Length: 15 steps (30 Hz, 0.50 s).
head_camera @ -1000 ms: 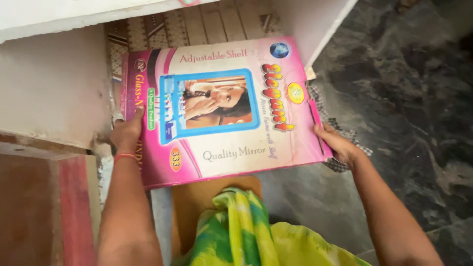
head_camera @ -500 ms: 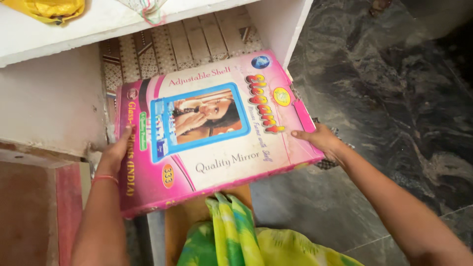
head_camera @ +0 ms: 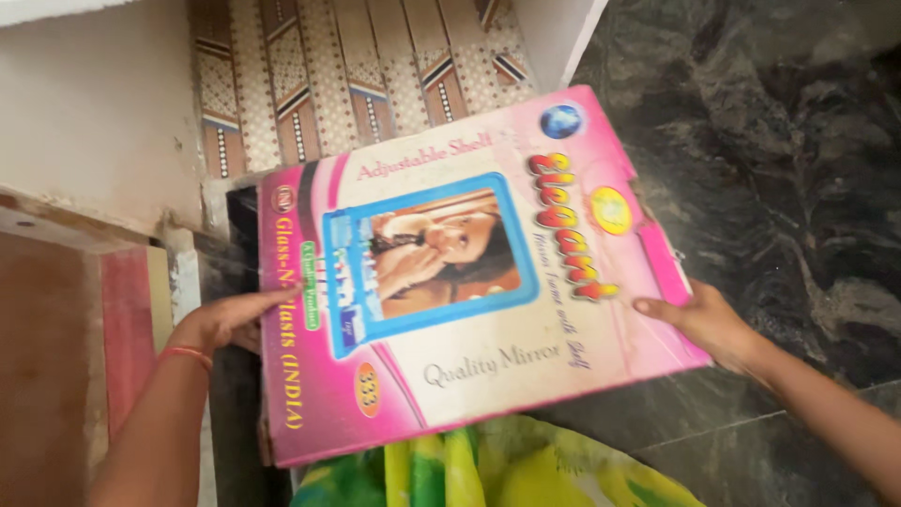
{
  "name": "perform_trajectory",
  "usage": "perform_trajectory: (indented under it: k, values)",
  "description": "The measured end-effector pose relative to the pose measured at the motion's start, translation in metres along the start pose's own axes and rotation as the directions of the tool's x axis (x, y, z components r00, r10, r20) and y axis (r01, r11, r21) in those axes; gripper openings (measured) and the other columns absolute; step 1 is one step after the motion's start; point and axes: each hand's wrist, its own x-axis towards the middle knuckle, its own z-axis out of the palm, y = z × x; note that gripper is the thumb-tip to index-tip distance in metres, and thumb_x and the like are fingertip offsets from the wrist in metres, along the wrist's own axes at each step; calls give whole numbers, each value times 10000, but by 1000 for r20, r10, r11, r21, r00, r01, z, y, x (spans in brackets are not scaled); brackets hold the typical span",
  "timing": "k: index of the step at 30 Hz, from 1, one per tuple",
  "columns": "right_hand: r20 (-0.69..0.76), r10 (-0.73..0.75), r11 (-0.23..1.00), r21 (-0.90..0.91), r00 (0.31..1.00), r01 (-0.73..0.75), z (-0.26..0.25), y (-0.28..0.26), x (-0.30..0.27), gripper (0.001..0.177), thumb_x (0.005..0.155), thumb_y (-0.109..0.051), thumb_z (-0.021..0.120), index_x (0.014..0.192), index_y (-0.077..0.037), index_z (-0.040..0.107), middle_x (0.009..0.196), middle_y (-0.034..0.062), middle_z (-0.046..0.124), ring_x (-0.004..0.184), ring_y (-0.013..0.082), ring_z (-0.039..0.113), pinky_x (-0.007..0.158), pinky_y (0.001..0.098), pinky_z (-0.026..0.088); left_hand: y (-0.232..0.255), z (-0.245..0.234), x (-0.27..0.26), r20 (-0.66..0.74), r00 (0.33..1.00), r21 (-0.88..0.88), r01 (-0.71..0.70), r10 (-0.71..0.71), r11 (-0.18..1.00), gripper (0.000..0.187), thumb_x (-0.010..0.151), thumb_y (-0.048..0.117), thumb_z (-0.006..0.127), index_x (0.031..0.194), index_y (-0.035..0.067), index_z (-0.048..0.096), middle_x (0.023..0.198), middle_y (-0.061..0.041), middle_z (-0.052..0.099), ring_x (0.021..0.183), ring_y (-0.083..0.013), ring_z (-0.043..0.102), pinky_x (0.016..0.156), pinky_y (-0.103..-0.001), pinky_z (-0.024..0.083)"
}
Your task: The person removes items from a white shelf, including a dark blue cloth, a green butterfly-patterned cloth, a white bag, a yellow bag, and a light bulb with cord. They wipe the shelf with a checkered cloth, then place the items back onto the shelf. The person also handles a pink box labeled 'Quality Mirror' and wipes the lower shelf area.
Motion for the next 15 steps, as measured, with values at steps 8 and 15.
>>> perform_trajectory:
  k: [8, 15]
  values:
    - [-198, 113, 990, 109, 974, -93, -133, 143, 0, 637, 792, -280, 815, 1268, 94, 616, 989, 259, 761, 736, 294, 744, 642, 436, 617, 118, 126, 24, 206, 943, 168, -297, 261, 940, 909, 734, 672, 696, 1458, 131, 589, 1364, -98, 712, 1261, -268, 636, 1000, -501, 498]
    - [-323, 197, 969, 207, 926, -135, -242, 238, 1, 611, 859, -341, 785, 1135, 189, 657, 853, 260, 747, 635, 303, 719, 578, 425, 590, 245, 240, 14, 287, 724, -335, -538, 627, 774, 904, 807, 316, 805, 1515, 71, 301, 1392, -120, 648, 1281, -223, 632, 1061, -417, 533]
